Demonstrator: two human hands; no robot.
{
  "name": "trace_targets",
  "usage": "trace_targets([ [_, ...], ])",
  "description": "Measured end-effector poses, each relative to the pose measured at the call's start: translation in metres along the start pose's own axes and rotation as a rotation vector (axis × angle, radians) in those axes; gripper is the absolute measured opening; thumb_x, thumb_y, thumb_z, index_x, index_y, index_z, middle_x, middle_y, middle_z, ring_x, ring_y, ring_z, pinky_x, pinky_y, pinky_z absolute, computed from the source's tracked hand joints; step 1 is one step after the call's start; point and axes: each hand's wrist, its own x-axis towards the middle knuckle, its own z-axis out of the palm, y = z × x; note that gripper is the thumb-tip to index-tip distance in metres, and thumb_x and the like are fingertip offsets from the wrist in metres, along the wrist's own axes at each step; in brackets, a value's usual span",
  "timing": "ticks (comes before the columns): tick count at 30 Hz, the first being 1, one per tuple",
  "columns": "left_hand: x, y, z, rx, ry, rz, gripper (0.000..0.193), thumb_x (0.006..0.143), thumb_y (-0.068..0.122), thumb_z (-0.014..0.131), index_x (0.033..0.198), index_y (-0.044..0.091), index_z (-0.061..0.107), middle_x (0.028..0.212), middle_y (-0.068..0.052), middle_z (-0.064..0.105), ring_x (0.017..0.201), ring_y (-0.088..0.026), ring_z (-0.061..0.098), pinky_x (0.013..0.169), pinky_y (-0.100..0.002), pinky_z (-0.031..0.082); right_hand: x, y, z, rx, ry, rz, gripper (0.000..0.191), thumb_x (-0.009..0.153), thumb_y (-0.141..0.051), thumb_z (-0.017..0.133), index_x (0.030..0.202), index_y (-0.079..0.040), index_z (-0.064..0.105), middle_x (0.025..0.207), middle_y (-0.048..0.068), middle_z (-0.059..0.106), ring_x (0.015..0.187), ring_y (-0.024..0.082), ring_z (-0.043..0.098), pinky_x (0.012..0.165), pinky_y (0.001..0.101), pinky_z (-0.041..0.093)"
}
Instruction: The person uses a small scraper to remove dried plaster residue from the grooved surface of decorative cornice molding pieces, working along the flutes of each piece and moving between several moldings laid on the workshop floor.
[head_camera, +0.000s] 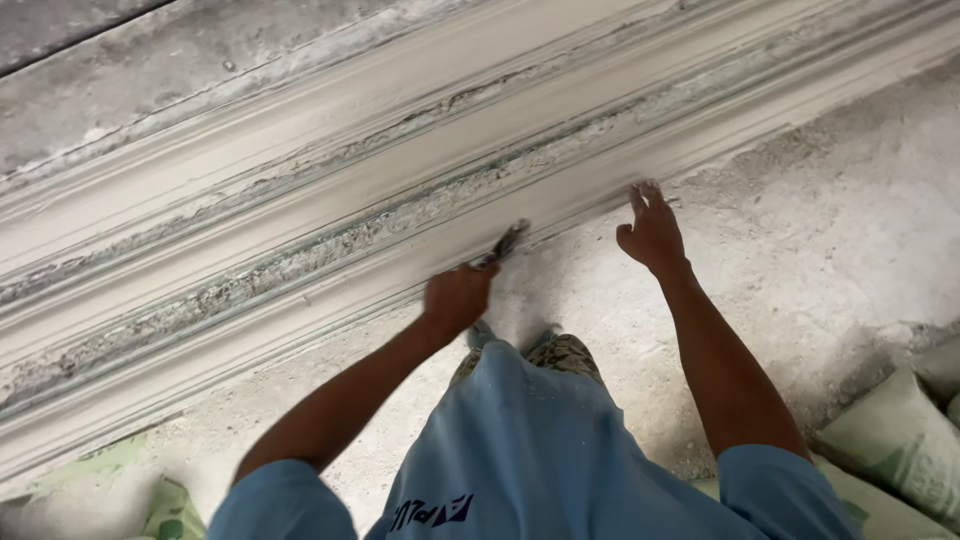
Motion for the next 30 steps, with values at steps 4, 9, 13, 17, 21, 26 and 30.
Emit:
trace_targets([
  [4,-0.034,-0.027,-0.019,0.095,0.012,0.000,0.039,0.096,0.018,0.053,0.133,0.025,0.065,0.087,-0.018,0.072,0.062,-0.034,0.073,0.045,-0.048,0.056,0.000,0.003,-0.008,0.030,-0.017,0.004,0.076,0.084,-0.015,0.057,0.156,0.002,0.040,0.165,0.023,0.035,0.156,0.034,0.028,0.125,0.0421,0.028],
  [9,0.019,0.024,-0.015,0.014,-0.027,-0.006,0.038,0.098,0.018,0.052,0.134,0.023,0.062,0.089,-0.016,0.072,0.066,-0.033,0.074,0.047,-0.049,0.057,0.000,0.000,-0.008,0.075,0.007,0.047,0.077,0.084,-0.015,0.055,0.158,-0.001,0.036,0.165,0.023,0.032,0.156,0.035,0.026,0.119,0.0421,0.034],
  [13,0.094,0.099,0.003,-0.097,0.026,0.013,0.038,0.097,0.019,0.052,0.133,0.022,0.063,0.086,-0.016,0.072,0.068,-0.033,0.073,0.054,-0.050,0.059,0.001,0.004,-0.017,0.071,-0.023,0.028,0.078,0.087,-0.017,0.058,0.160,-0.005,0.035,0.165,0.021,0.034,0.154,0.034,0.031,0.121,0.0429,0.035],
  [17,0.107,0.106,0.002,-0.076,0.151,0.077,0.035,0.097,0.019,0.052,0.128,0.023,0.068,0.087,-0.017,0.072,0.070,-0.035,0.073,0.057,-0.050,0.059,-0.003,0.021,-0.028,0.265,-0.126,0.109,0.079,0.089,-0.023,0.059,0.162,-0.010,0.030,0.164,0.017,0.037,0.150,0.033,0.035,0.122,0.0428,0.034],
  [21,0.068,0.064,-0.013,0.024,0.000,0.015,0.035,0.099,0.019,0.051,0.130,0.024,0.066,0.090,-0.018,0.072,0.071,-0.037,0.073,0.056,-0.053,0.059,-0.017,0.058,-0.031,0.343,-0.045,0.021,0.076,0.090,-0.019,0.061,0.161,-0.009,0.032,0.165,0.023,0.032,0.153,0.040,0.028,0.121,0.0482,0.032],
  [26,0.087,0.093,-0.011,0.034,0.002,-0.019,0.034,0.097,0.021,0.054,0.128,0.025,0.066,0.089,-0.017,0.072,0.070,-0.036,0.073,0.054,-0.054,0.056,-0.017,0.149,-0.041,0.391,0.093,-0.047,0.073,0.093,-0.016,0.061,0.159,-0.005,0.033,0.164,0.025,0.035,0.155,0.045,0.026,0.122,0.0515,0.032],
  [30,0.193,0.195,0.011,0.001,0.140,0.043,0.033,0.097,0.018,0.055,0.125,0.025,0.070,0.084,-0.016,0.072,0.071,-0.035,0.073,0.059,-0.050,0.057,0.013,0.220,-0.063,0.347,0.166,-0.121,0.068,0.096,-0.017,0.062,0.157,-0.003,0.035,0.162,0.028,0.036,0.154,0.046,0.029,0.123,0.0517,0.032],
])
